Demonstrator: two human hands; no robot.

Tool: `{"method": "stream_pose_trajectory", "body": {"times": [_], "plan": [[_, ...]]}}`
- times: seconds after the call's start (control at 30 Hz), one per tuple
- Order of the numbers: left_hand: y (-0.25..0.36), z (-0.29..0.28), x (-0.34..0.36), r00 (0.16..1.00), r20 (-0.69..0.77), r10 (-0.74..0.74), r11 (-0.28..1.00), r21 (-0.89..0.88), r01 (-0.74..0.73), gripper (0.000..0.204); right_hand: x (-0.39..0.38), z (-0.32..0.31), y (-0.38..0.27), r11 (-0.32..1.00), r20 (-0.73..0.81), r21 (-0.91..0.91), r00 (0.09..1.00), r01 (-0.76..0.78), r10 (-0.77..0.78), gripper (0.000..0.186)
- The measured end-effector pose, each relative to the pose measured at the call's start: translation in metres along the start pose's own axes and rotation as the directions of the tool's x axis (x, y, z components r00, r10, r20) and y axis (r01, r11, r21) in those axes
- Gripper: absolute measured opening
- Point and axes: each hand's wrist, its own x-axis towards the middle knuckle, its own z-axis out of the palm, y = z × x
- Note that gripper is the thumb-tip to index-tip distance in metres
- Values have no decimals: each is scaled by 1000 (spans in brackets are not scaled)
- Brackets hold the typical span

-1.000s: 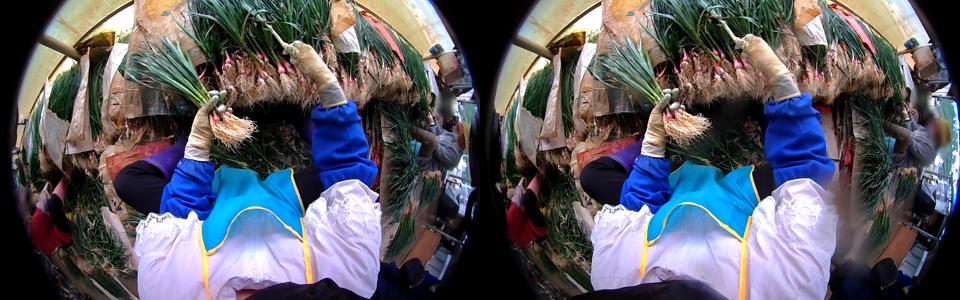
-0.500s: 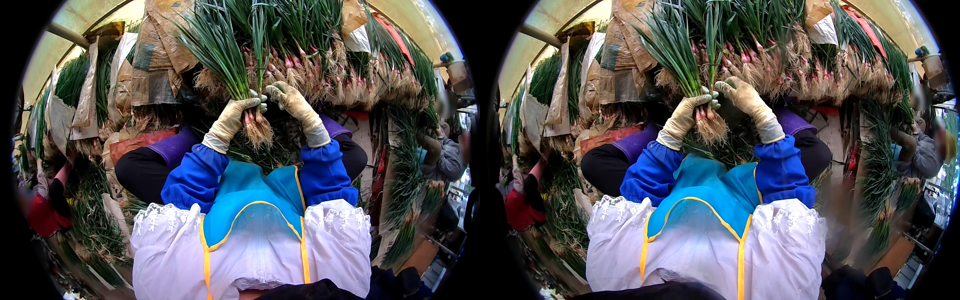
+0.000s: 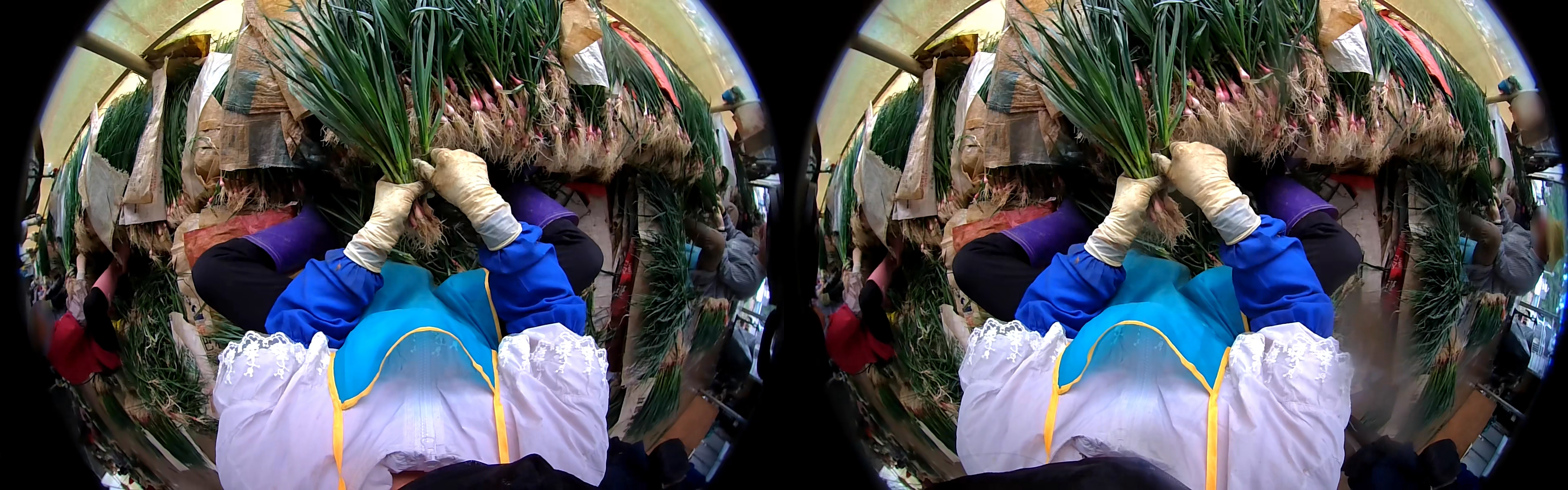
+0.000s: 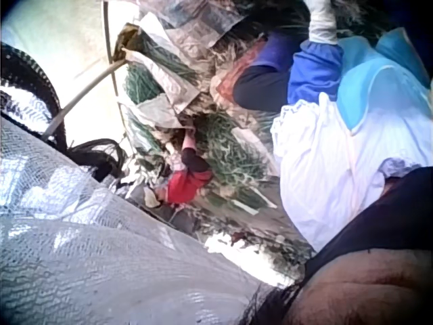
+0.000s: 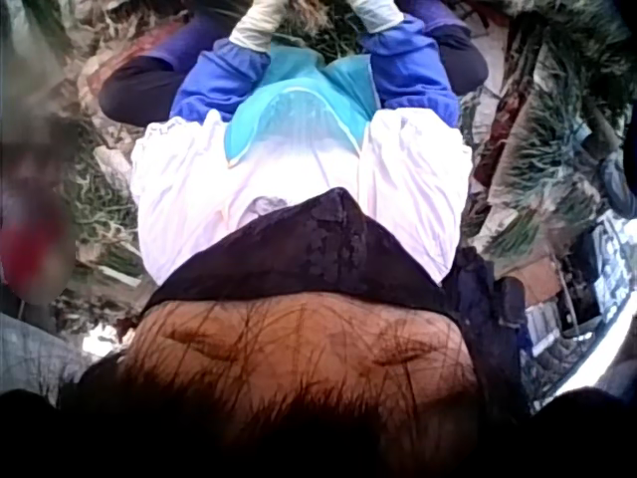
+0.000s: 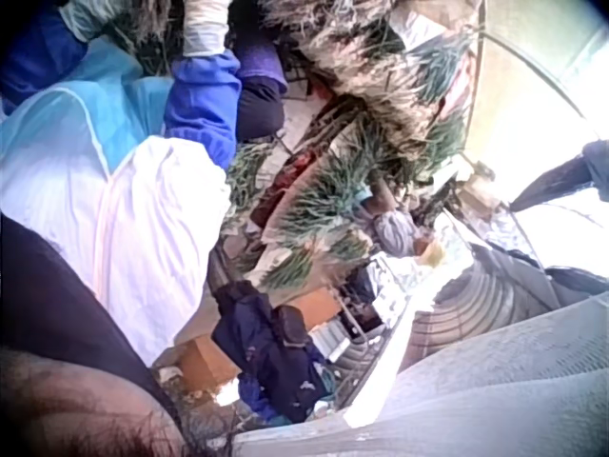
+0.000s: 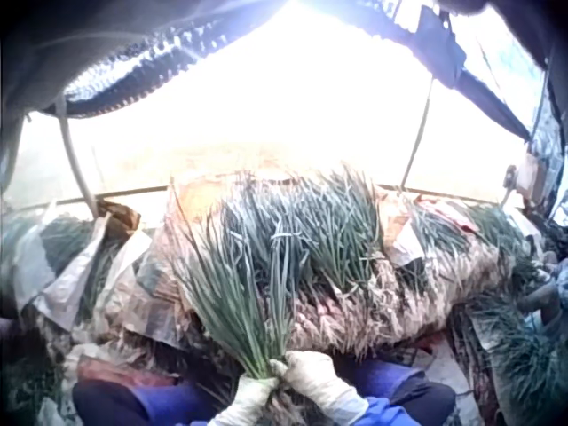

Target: The person sits on the ground and repeatedly picks up bunches of green onions, trims the roots and lower stems by hand, and places the cleaned bunches into a pile. The task is performed continuously with other workers visible in the background.

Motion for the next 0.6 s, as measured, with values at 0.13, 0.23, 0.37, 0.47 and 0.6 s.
{"method": "stream_pose_trajectory", "body": {"times": [0.13, 0.23, 0.37, 0.47, 0.6], "plan": [[-2, 7, -7, 993, -22, 115, 992, -48, -116, 9, 2, -3, 7, 994, 68, 111, 998, -13, 5, 41], [-5, 9, -9, 975, 40, 219, 974, -76, -215, 11, -4, 1, 6, 989, 44, 136, 997, -65, 60, 41], [-9, 4, -12, 998, 62, 18, 1000, 1, -18, 11, -16, 5, 1, 990, 86, -1, 986, -143, 143, 42], [-18, 7, -10, 999, -8, -41, 998, -41, 41, 12, -9, 8, 7, 988, 129, -7, 980, -152, 152, 46], [-30, 5, -1, 998, -13, -54, 999, 8, 54, 12, 4, 42, 25, 981, 38, 140, 990, -137, 133, 42]]}}
